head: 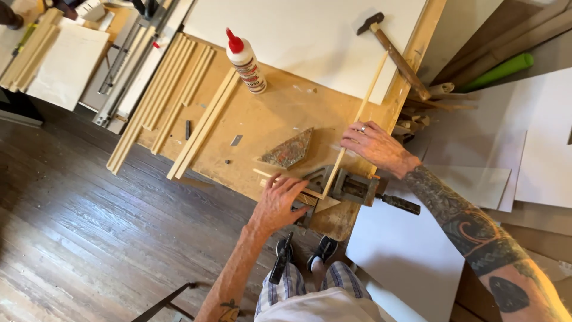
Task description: Assembling wooden frame components by applying glue and securing them in a corner clamp.
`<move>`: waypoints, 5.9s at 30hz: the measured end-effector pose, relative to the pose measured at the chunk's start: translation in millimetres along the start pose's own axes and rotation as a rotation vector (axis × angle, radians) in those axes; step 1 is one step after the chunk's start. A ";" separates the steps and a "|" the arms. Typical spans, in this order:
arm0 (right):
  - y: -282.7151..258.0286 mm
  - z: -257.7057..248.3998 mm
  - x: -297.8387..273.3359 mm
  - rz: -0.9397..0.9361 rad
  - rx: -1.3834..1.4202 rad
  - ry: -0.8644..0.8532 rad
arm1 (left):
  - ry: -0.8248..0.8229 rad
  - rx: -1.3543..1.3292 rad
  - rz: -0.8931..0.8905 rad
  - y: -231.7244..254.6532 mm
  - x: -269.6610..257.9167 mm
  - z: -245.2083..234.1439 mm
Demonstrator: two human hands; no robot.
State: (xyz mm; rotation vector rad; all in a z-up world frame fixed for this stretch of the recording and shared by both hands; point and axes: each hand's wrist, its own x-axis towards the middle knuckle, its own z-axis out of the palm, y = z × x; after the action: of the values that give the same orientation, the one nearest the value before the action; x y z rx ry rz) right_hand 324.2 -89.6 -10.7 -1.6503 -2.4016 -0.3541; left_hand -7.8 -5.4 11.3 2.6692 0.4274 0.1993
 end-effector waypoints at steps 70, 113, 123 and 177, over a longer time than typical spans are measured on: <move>-168.4 -329.6 73.8 0.008 0.496 0.550 | 0.851 -0.086 0.093 200.8 -74.5 -255.1; -157.6 -352.7 97.7 -0.161 0.149 0.429 | 0.772 -0.146 0.075 196.1 -88.2 -255.3; -160.6 -352.0 95.9 -0.182 0.316 0.397 | 0.816 -0.147 0.135 191.9 -85.3 -261.1; -226.7 -314.7 156.4 0.540 1.236 0.362 | 0.551 -0.929 -0.158 144.9 -112.8 -289.2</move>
State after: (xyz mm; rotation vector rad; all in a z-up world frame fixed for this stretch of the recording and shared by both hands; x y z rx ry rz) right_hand 67.5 -127.2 317.3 -1.3005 -1.2607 0.7148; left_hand -134.6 -54.5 325.7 1.6353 0.5356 0.8563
